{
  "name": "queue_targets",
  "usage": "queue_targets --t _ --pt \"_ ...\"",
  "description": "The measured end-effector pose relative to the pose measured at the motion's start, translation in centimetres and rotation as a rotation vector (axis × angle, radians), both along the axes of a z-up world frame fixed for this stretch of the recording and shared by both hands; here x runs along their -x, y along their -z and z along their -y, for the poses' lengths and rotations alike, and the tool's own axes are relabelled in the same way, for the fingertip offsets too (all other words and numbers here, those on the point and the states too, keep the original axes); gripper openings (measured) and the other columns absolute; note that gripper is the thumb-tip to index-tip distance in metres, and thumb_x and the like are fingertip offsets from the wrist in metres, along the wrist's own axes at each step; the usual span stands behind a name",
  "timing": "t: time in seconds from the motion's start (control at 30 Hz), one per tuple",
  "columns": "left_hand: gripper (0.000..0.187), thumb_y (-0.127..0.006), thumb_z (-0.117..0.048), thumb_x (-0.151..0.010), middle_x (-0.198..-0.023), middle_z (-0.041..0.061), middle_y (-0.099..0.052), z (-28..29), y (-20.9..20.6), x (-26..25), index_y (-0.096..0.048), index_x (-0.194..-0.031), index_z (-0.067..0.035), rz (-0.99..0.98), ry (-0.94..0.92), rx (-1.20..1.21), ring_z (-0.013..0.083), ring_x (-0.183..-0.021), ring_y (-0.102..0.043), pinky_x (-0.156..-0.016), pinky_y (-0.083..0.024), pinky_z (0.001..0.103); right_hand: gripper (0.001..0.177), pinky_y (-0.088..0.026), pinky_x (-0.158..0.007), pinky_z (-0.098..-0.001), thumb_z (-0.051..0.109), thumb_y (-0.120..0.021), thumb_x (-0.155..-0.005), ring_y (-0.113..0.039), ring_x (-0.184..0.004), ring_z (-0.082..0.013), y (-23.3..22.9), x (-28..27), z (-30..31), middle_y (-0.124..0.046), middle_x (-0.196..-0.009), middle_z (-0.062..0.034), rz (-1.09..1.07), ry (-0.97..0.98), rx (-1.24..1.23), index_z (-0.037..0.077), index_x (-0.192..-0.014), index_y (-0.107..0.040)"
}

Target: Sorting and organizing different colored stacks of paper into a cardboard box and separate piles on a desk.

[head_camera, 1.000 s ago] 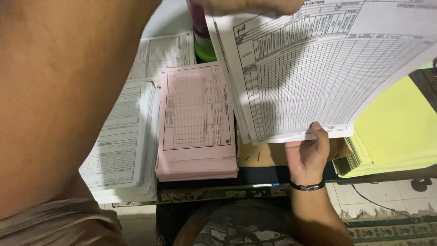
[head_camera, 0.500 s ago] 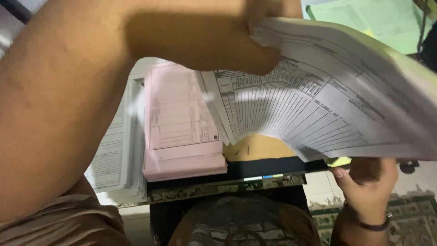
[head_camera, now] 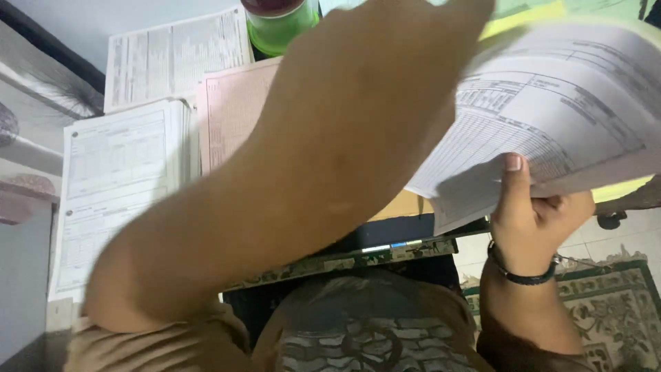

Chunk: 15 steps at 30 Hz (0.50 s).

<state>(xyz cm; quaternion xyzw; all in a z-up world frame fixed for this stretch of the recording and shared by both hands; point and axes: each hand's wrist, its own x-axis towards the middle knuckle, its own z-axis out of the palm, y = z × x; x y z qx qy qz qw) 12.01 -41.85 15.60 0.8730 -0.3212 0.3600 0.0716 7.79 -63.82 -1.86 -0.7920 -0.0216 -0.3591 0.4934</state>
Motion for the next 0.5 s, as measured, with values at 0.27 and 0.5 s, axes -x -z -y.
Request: queue_targets --t 0.27,0.5 --pt "0.074 -0.086 -0.035 -0.101 -0.156 0.009 -0.06 -2.3 8.5 3.1 -0.034 -0.153 -0.024 -0.526 0.323 0.731 0.0242 -0.13 -0.08 -0.103 -0.076 0.031 0.031 -0.056 -0.112 -0.0416 0.03 -0.07 -0.111 -0.064 -0.119 -0.024 0.9 -2.8 1.6 -0.066 -0.123 -0.0112 0.105 -0.185 -0.215 0.002 -0.122 -0.063" --pt "0.038 -0.079 -0.009 -0.091 -0.118 0.009 -0.064 -1.5 13.8 2.0 -0.055 -0.12 -0.013 -0.283 0.226 0.915 0.0281 -0.115 -0.07 -0.092 -0.058 0.038 0.019 -0.053 -0.101 -0.0342 0.02 -0.075 -0.108 -0.061 -0.108 -0.0157 1.5 -1.7 4.6 -0.063 -0.113 -0.0026 -0.062 -0.203 -0.246 0.009 -0.11 -0.06"
